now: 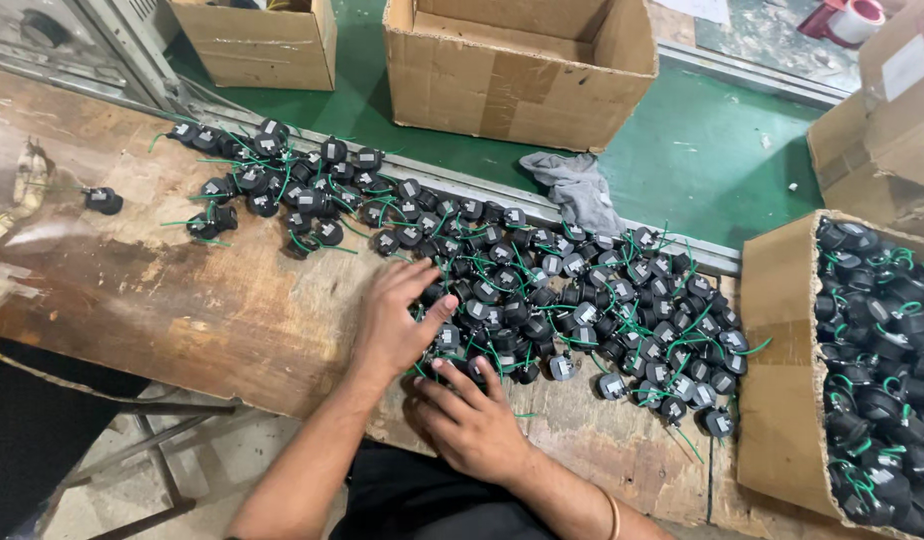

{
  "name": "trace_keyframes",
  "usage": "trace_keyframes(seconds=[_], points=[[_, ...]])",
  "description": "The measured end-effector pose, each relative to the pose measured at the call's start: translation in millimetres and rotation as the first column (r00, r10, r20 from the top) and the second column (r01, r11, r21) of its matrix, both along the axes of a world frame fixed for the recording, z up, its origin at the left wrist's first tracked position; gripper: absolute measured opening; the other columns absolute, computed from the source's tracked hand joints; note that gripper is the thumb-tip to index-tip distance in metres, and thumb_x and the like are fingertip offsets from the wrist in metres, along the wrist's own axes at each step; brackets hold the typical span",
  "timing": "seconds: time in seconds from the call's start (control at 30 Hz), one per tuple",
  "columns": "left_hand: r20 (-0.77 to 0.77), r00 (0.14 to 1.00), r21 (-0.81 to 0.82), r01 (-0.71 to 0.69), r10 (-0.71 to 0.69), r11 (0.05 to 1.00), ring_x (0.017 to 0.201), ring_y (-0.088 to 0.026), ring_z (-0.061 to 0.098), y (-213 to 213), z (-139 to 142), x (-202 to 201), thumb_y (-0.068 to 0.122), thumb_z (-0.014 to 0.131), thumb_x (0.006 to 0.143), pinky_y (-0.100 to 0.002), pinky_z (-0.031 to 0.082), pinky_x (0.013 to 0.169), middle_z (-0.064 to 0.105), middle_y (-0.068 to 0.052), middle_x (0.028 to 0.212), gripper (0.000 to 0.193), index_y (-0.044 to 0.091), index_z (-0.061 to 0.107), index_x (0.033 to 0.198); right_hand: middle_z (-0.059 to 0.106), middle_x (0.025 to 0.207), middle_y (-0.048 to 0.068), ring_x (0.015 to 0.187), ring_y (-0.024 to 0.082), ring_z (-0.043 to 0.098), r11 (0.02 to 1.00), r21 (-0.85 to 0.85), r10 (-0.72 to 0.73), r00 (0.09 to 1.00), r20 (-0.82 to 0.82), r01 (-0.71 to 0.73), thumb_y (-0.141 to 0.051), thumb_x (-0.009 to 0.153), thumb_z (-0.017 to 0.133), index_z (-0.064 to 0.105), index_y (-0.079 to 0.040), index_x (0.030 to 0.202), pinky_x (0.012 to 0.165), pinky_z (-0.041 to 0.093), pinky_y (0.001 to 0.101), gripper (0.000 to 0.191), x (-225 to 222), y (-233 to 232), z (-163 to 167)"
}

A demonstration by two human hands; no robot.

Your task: The person picks up small black electronic components with green wires from a workbench, folds and arranges each wire against the component body, and places the finished units into a cardboard box. They briefly wipe a hand on a cloth and occasionally gather scattered components back into a pile.

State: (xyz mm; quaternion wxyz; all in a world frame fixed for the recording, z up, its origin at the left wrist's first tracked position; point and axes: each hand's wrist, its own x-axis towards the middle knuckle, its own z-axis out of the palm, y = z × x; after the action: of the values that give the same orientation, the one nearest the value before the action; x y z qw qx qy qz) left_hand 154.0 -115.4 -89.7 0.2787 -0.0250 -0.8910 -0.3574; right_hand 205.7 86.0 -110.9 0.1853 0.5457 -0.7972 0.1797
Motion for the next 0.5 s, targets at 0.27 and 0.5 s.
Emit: trace_keyframes(seconds=[0.27,0.5], points=[[-0.047,0.969,-0.158,-0.247,0.242,0.956,0.105,-0.036,0.066,-152,47,-136,0.039,0.08,0.093,-0.046,0.05,0.092,0.074,-0.015,0.113,0.04,0.009,0.074,0.12,0.056,0.148,0.005,0.148,0.029,0.041,0.994,0.103,0.037,0.999,0.015,-0.039,-0.029,0.089,0.072,0.068,-0.017,0.126,0.118,0.008,0.0692,0.04,-2,3,-9],[0.532,0.846,-0.357,0.194,0.028,0.914,0.132,-0.038,0.049,-160,17,-166,0.05,0.084,0.073,-0.051,0.041,0.113,0.058,-0.012,0.141,0.067,0.025,0.069,0.133,0.056,0.146,0.004,0.147,0.029,0.04,0.996,0.089,0.012,1.0,0.016,-0.014,-0.028,0.085,0.073,0.066,-0.017,0.13,0.118,0.008,0.071,0.046,-1,1,-9]])
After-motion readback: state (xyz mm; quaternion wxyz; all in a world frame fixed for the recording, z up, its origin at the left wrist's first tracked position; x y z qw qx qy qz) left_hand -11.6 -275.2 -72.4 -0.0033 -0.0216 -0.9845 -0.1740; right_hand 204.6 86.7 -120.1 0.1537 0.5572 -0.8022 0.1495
